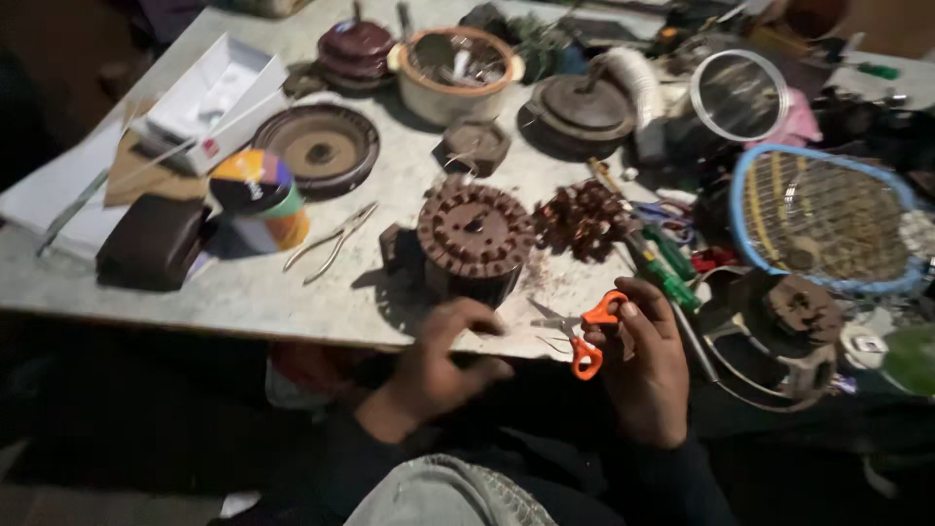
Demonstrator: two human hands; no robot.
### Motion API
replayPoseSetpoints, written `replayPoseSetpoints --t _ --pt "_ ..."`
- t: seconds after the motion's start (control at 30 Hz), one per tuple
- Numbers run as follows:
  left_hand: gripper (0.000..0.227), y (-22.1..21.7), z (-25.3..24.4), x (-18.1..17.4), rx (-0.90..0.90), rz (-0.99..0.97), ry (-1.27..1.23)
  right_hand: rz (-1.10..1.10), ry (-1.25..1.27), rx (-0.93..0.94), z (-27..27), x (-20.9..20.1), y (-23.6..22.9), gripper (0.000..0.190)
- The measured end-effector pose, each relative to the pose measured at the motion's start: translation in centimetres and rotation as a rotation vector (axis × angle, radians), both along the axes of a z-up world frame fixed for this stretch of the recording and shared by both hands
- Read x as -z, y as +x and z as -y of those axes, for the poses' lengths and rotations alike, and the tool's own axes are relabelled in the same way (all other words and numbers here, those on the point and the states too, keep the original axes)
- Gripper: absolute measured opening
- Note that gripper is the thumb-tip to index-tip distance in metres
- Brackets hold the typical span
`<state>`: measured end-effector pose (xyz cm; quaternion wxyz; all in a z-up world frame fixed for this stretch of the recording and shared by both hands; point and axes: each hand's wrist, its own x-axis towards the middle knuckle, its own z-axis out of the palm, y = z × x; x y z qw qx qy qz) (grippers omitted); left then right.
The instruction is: The person uses orange-handled scissors and a hammer to remove copper wire from a motor stator. They repeatedly insert the scissors into the stator slots and strike the handle with the hammer to dislodge wire, then pull out the loosened copper strands.
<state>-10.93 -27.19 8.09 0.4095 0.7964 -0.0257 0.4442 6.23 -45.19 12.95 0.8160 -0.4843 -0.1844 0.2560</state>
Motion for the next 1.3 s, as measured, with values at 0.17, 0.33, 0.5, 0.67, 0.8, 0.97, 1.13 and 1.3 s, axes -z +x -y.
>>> replayPoseSetpoints --t 0.17,0.33,0.5,0.67,0.8,0.97,1.13,1.3 --pt "0.056 1.3 3.6 -1.4 0.214 -0.336 -0.248 -0.041 0.043 -0.070 -0.8 1.9 -1.3 0.029" --pt "0.027 2.8 3.6 -1.7 0.229 -0.463 -0.311 0.121 0.016 0.084 0.8 2.1 -0.3 0.027" --pt "0.019 0.9 1.6 -2.3 0.252 -0.371 -0.227 0.255 0.049 0.269 3.9 1.6 1.5 0.023" --pt "0.018 -2.6 -5.6 -9.1 -0.223 0.011 -0.326 0.187 0.069 0.235 4.5 2.6 1.7 0.025" --pt "0.077 -3.6 -11.1 -11.1 -0.518 -0.262 0.107 0.129 -0.032 0.209 4.6 3.3 1.6 0.032" --pt "0.082 -2.3 -11.5 -6.0 -0.406 -0.327 -0.043 0.138 -0.201 0.150 4.2 2.9 1.2 0.044" --pt "0.071 -1.1 -11.8 -1.2 -0.250 -0.417 0.168 -0.066 -0.070 -0.077 3.6 3.6 0.7 0.052" --pt "0.067 -0.9 -10.9 -0.1 -0.266 -0.290 0.052 -0.337 -0.013 -0.236 4.0 4.9 1.5 0.059"
